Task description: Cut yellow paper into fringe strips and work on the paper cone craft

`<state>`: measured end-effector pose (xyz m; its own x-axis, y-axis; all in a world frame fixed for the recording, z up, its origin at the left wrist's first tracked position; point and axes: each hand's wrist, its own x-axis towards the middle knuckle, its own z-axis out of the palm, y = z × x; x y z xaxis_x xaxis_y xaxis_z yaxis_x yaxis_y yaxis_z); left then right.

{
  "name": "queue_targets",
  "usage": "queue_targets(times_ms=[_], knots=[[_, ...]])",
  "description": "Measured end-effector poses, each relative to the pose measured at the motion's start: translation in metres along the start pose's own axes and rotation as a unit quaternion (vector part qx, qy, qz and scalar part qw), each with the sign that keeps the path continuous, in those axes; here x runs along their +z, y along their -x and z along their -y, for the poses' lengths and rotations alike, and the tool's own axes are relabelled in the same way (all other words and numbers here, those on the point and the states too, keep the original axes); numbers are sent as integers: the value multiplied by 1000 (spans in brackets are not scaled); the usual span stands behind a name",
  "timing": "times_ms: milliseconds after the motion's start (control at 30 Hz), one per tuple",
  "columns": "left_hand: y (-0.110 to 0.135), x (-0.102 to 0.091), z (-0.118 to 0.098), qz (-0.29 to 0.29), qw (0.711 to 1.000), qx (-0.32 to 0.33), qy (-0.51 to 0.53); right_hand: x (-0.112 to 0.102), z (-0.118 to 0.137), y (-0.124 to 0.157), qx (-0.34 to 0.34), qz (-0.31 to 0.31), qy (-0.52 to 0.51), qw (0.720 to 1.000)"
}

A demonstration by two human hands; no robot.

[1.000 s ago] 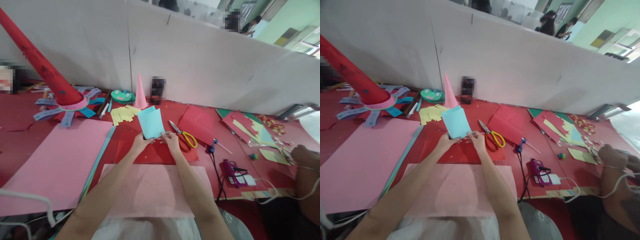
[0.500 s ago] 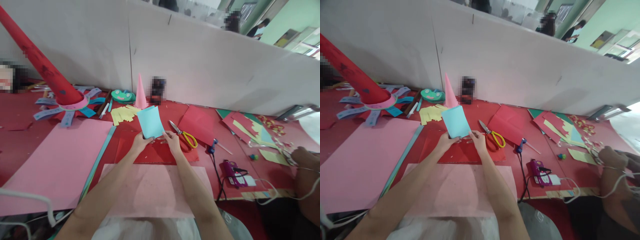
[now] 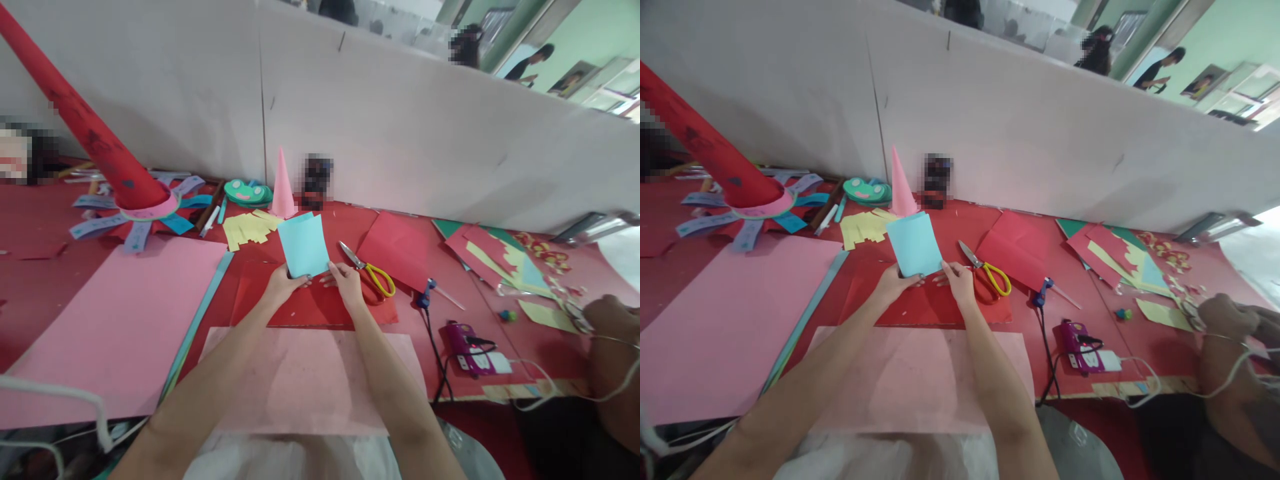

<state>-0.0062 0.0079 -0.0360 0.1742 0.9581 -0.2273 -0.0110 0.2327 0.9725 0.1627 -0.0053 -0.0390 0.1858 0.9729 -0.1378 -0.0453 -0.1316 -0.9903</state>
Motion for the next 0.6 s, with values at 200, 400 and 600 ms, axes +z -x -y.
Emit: queue_targets(times_ms=[200, 400, 600], knots=[[4, 2, -6, -16, 999, -17, -37, 2, -3, 3, -46, -6, 71, 996], [4, 2, -2, -38, 997, -7, -61, 1, -8, 7, -131, 4, 213, 968], [0, 2, 5, -42, 999, 0, -21, 2, -5, 10, -153, 22, 330, 931]])
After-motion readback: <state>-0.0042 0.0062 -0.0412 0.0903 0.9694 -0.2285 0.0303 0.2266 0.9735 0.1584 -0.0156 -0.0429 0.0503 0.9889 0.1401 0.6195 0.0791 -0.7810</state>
